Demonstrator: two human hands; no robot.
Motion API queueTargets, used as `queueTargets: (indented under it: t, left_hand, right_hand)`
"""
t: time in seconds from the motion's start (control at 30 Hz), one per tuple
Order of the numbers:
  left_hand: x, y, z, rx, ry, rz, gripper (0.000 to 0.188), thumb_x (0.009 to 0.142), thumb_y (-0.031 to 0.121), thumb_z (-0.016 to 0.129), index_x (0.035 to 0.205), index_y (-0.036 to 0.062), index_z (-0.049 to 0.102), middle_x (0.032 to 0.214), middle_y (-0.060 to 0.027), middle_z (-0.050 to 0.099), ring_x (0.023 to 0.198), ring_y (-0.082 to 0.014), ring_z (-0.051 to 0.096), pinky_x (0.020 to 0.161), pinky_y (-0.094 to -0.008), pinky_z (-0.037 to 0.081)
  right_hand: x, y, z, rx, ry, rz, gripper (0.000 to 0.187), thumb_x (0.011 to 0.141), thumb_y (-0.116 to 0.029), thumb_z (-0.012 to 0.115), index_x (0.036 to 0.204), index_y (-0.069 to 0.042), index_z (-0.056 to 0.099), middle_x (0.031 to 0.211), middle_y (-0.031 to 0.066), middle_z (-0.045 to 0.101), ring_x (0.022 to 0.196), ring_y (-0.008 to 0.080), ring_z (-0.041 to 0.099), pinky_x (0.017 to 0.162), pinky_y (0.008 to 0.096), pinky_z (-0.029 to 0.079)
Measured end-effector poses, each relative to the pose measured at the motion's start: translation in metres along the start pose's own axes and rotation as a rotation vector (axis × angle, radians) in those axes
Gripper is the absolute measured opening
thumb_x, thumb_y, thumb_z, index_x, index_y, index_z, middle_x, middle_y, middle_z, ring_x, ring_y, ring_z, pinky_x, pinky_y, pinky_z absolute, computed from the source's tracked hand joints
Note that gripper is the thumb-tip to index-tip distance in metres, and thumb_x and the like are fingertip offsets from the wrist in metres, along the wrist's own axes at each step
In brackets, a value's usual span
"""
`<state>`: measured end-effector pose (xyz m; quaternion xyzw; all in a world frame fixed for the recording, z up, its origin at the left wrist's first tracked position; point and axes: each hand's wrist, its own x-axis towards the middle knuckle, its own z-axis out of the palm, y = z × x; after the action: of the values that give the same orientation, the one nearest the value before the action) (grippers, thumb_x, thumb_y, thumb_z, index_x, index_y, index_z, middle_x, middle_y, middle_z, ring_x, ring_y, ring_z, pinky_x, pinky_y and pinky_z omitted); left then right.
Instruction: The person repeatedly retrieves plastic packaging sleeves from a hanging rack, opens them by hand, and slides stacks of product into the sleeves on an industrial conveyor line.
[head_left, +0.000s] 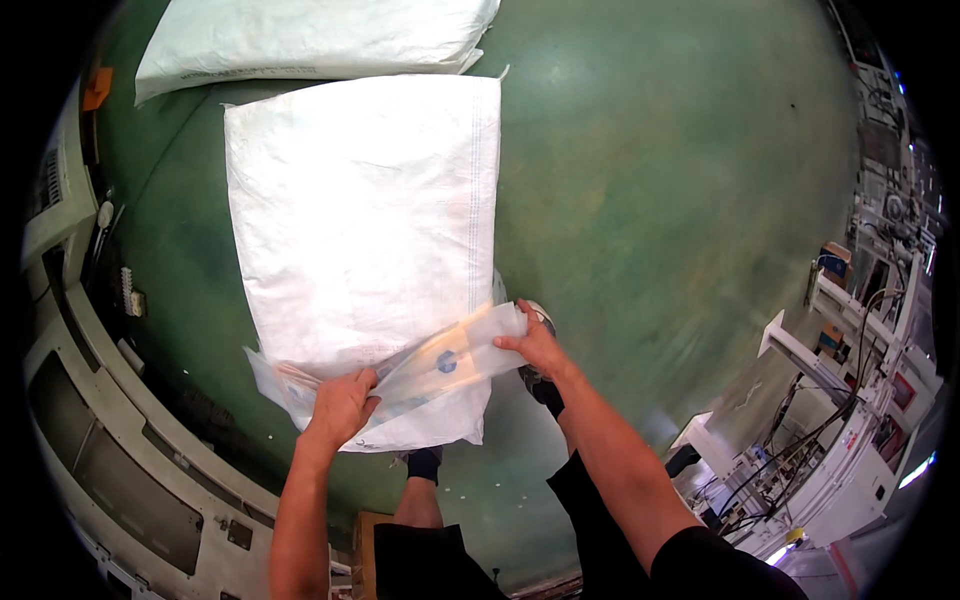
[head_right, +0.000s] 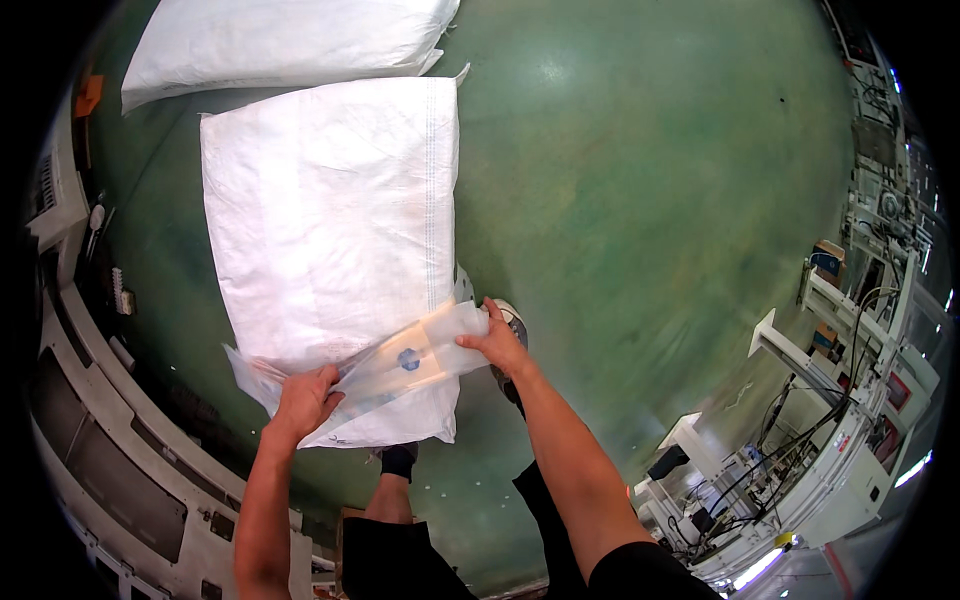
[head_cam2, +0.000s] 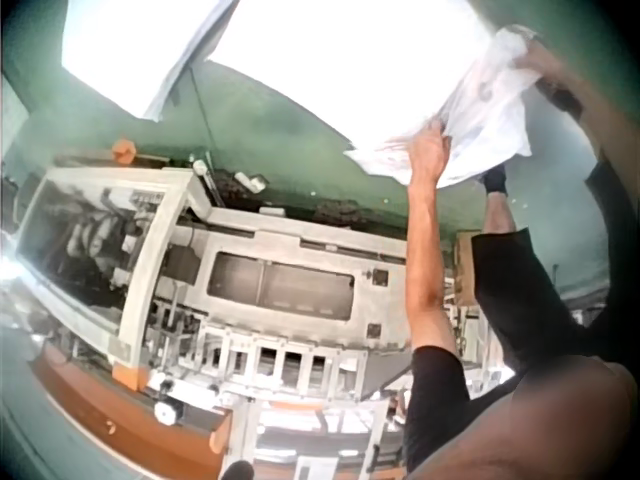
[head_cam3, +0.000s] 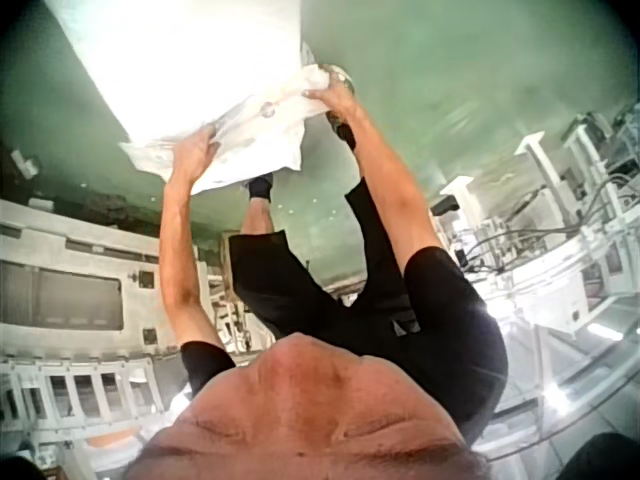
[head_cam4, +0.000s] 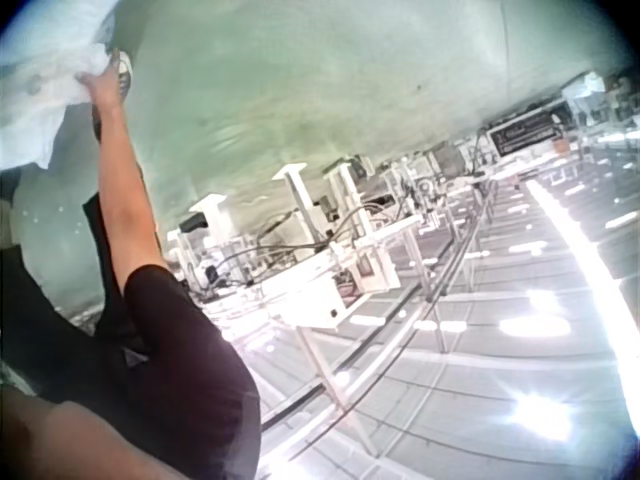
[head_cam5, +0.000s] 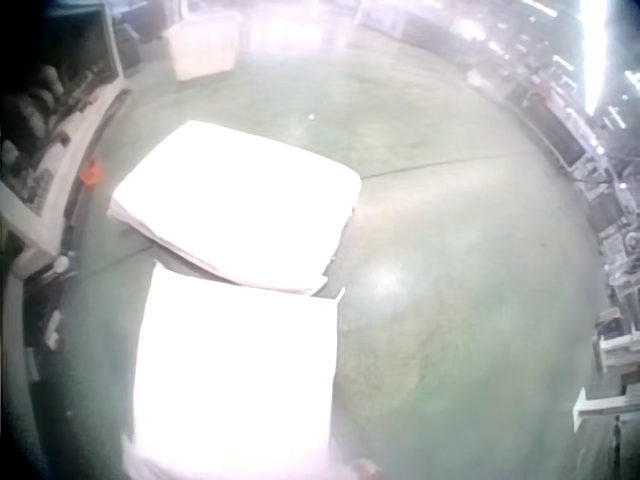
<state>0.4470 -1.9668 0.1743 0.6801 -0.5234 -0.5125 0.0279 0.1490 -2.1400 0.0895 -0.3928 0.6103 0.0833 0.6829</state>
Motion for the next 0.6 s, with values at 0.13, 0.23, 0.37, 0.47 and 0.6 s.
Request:
queueTargets:
  t: [0.13, 0.23, 0.37, 0.47, 0.6]
  left_hand:
    - [0.012, -0.004, 0.015, 0.017, 0.075, -0.036, 0.026, 0.072, 0.01, 0.065, 0.092, 0.0062, 0.049, 0.087, -0.0121, 0.059, 0.086, -0.0328, 0.057, 0.072, -0.0436, 0.044]
    - [0.019, -0.002, 0.013, -0.022, 0.047, -0.076, 0.029, 0.072, 0.009, 0.065, 0.097, 0.006, 0.05, 0.09, -0.0118, 0.059, 0.088, -0.0321, 0.056, 0.075, -0.0429, 0.044]
    - [0.017, -0.006, 0.025, -0.017, 0.085, -0.045, 0.033, 0.072, 0.008, 0.064, 0.103, 0.007, 0.052, 0.093, -0.0109, 0.059, 0.091, -0.0307, 0.056, 0.078, -0.0416, 0.043]
    - [0.022, -0.014, 0.041, 0.025, 0.151, -0.026, 0.035, 0.072, 0.008, 0.063, 0.105, 0.0078, 0.053, 0.096, -0.0094, 0.059, 0.095, -0.0274, 0.055, 0.08, -0.0397, 0.043]
    - [0.03, -0.012, 0.05, 0.044, 0.225, -0.031, 0.035, 0.072, 0.006, 0.06, 0.107, 0.008, 0.053, 0.096, -0.009, 0.059, 0.095, -0.0263, 0.055, 0.08, -0.0387, 0.042]
  right_hand:
    - [0.027, -0.017, -0.026, -0.026, -0.277, 0.114, 0.089, 0.068, -0.021, 0.079, 0.138, 0.0, 0.03, 0.122, 0.011, 0.055, 0.111, 0.0203, 0.052, 0.1, 0.0307, 0.035]
    - [0.043, -0.026, -0.037, -0.131, -0.181, 0.032, 0.088, 0.067, -0.026, 0.079, 0.137, 0.0, 0.034, 0.132, 0.0125, 0.046, 0.119, 0.0226, 0.046, 0.103, 0.0319, 0.032]
    - [0.064, -0.051, -0.039, -0.272, -0.303, -0.004, 0.075, 0.068, -0.027, 0.078, 0.129, 0.001, 0.046, 0.139, 0.0118, 0.036, 0.124, 0.0243, 0.04, 0.104, 0.0333, 0.031]
    - [0.078, -0.067, -0.037, -0.452, -0.313, -0.083, 0.072, 0.069, -0.021, 0.077, 0.13, -0.001, 0.045, 0.125, 0.0123, 0.052, 0.116, 0.023, 0.048, 0.102, 0.0327, 0.034]
    - [0.075, -0.071, -0.047, -0.295, -0.311, -0.025, 0.058, 0.071, -0.017, 0.075, 0.123, -0.001, 0.051, 0.111, 0.0093, 0.059, 0.105, 0.0211, 0.054, 0.096, 0.0325, 0.039]
